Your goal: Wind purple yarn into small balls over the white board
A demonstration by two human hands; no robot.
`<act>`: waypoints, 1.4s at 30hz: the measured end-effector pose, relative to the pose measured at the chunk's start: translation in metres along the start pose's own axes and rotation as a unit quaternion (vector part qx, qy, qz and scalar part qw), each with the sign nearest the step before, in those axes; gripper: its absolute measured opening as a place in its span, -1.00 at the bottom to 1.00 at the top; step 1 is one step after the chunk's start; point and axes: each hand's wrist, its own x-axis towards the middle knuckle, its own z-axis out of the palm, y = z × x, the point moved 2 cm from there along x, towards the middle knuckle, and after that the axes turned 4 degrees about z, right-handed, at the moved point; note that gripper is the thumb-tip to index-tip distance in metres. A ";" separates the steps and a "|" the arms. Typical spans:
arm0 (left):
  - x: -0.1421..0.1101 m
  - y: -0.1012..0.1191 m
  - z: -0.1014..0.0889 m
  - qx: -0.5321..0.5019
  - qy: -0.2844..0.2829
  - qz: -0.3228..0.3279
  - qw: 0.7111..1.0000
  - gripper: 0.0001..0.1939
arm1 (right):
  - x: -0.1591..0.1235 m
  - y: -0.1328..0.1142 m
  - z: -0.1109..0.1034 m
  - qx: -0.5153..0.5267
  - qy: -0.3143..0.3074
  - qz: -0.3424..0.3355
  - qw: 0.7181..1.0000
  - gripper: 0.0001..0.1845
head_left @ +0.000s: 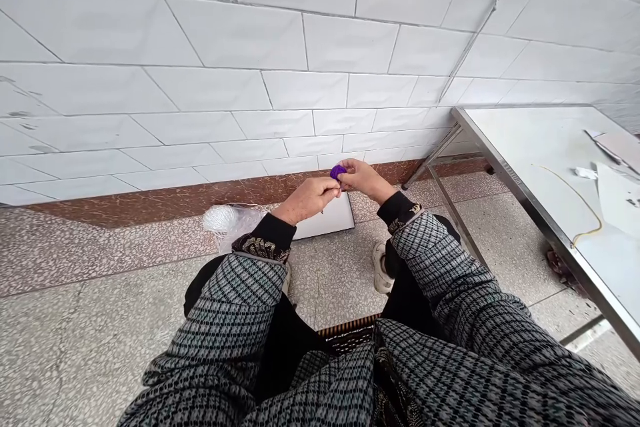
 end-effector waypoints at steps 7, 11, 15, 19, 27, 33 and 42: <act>-0.003 -0.002 -0.018 0.035 0.116 -0.035 0.992 -0.79 | -0.011 -0.002 0.005 -0.081 -0.140 0.045 0.986 -0.81; -0.002 -0.009 -0.019 0.049 0.128 -0.056 0.989 -0.81 | -0.016 -0.005 0.007 -0.038 -0.200 0.035 0.978 -0.81; 0.000 -0.018 -0.015 0.057 0.131 -0.102 0.984 -0.76 | -0.016 -0.009 0.005 0.075 -0.177 0.038 0.981 -0.78; 0.004 -0.019 -0.001 0.043 0.091 -0.109 0.989 -0.76 | -0.012 -0.011 0.002 0.155 -0.121 0.031 0.980 -0.82; 0.003 -0.012 0.003 0.046 0.046 -0.026 0.998 -0.79 | -0.003 -0.003 0.000 -0.037 -0.010 0.017 0.999 -0.79; -0.001 -0.014 -0.012 0.061 0.136 -0.054 0.987 -0.82 | -0.007 -0.001 0.001 -0.035 -0.125 0.061 0.990 -0.90; 0.003 -0.021 -0.007 0.029 0.174 -0.105 0.979 -0.84 | -0.018 -0.007 0.000 0.079 -0.174 0.045 0.981 -0.77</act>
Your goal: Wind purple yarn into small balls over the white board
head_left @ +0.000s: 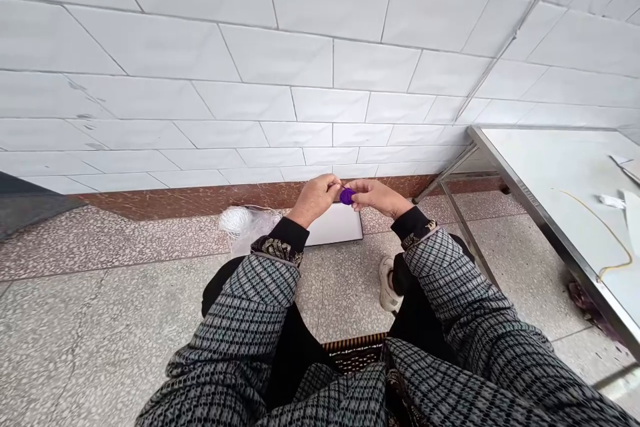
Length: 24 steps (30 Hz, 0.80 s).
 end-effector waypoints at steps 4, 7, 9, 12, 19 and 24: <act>0.002 -0.003 0.012 0.001 -0.029 -0.038 0.999 -0.81 | 0.003 -0.001 -0.003 0.117 0.046 -0.045 0.991 -0.75; 0.000 0.002 0.020 -0.009 -0.073 0.010 0.997 -0.78 | 0.010 0.002 -0.006 0.158 0.094 -0.056 0.981 -0.71; -0.003 0.007 0.023 -0.012 -0.113 0.050 0.992 -0.78 | 0.015 0.006 -0.008 0.123 0.148 -0.048 0.980 -0.70; -0.005 0.010 0.018 -0.007 -0.119 0.080 0.990 -0.79 | 0.017 0.010 -0.010 0.005 0.198 -0.011 0.980 -0.71; 0.000 0.004 -0.001 -0.008 -0.051 0.039 0.998 -0.82 | 0.000 0.004 0.000 -0.032 -0.033 0.060 0.997 -0.78; 0.001 0.001 0.009 -0.009 -0.051 -0.003 0.999 -0.80 | 0.003 0.000 -0.008 0.151 0.027 -0.009 0.988 -0.68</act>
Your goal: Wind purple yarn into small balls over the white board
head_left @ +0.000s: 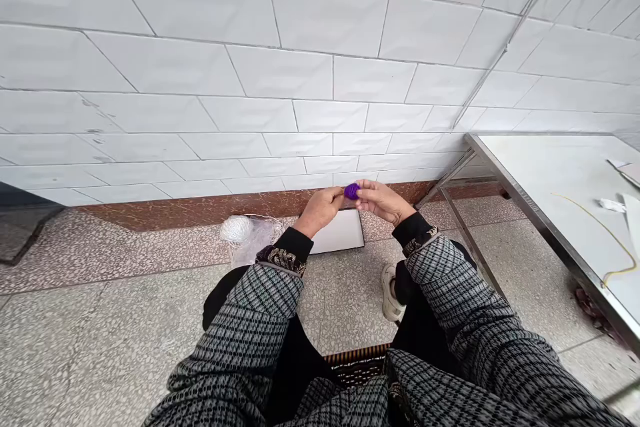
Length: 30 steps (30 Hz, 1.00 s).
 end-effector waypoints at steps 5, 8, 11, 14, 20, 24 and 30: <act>-0.004 0.010 0.012 -0.008 -0.112 0.076 0.991 -0.78 | 0.012 0.005 -0.008 -0.006 0.125 -0.069 0.990 -0.62; -0.006 0.013 0.004 -0.011 -0.084 0.095 0.992 -0.79 | 0.010 0.009 -0.007 -0.156 0.102 -0.015 0.982 -0.69; -0.004 0.010 -0.008 -0.014 -0.025 0.082 0.996 -0.80 | 0.001 0.010 -0.001 -0.220 -0.031 0.071 0.972 -0.74; -0.002 0.002 -0.011 -0.004 -0.001 0.038 0.999 -0.81 | -0.005 0.002 0.001 -0.111 -0.062 0.059 0.990 -0.72; -0.003 0.006 0.008 -0.010 -0.077 0.044 0.996 -0.80 | 0.004 -0.002 -0.005 0.058 0.054 -0.047 0.996 -0.69; -0.007 0.015 0.009 -0.024 -0.126 0.093 0.987 -0.80 | 0.011 0.007 -0.010 -0.096 0.130 -0.044 0.986 -0.70; -0.003 0.004 -0.010 -0.016 -0.027 0.043 0.999 -0.79 | -0.002 0.006 -0.001 -0.172 -0.065 0.065 0.981 -0.71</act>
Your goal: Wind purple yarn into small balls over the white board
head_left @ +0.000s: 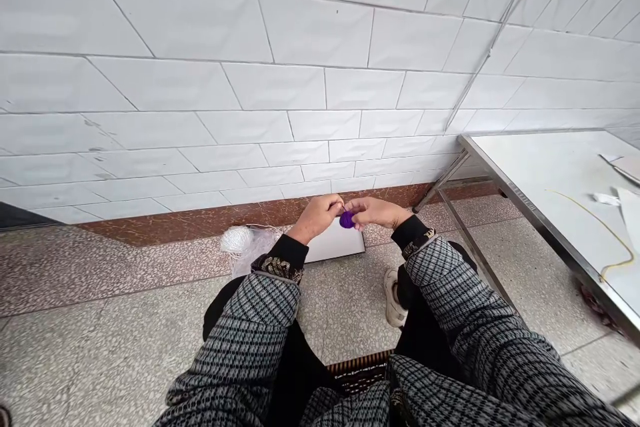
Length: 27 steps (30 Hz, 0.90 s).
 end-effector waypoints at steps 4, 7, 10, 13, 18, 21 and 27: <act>0.002 -0.004 0.007 0.021 0.001 -0.035 0.999 -0.78 | -0.001 -0.009 -0.005 0.164 0.074 -0.084 0.980 -0.69; 0.000 0.006 0.017 -0.002 -0.076 0.020 0.997 -0.79 | 0.005 -0.008 -0.009 0.182 0.157 -0.120 0.963 -0.69; -0.003 0.014 0.014 -0.010 -0.071 0.049 0.996 -0.79 | 0.008 -0.002 -0.009 0.076 0.201 -0.088 0.973 -0.71; -0.003 0.011 0.002 -0.001 -0.017 0.032 0.999 -0.80 | 0.004 0.001 -0.003 -0.039 0.092 -0.029 0.995 -0.73; 0.000 -0.006 -0.004 0.034 0.029 -0.038 0.998 -0.80 | -0.006 -0.008 0.001 0.084 -0.004 -0.054 0.995 -0.71; 0.001 -0.005 0.008 0.031 -0.005 -0.034 0.999 -0.78 | -0.004 -0.013 -0.002 0.186 0.063 -0.095 0.976 -0.71; -0.002 0.011 0.020 0.014 -0.105 0.064 0.992 -0.79 | 0.003 -0.005 -0.005 0.088 0.204 -0.069 0.973 -0.77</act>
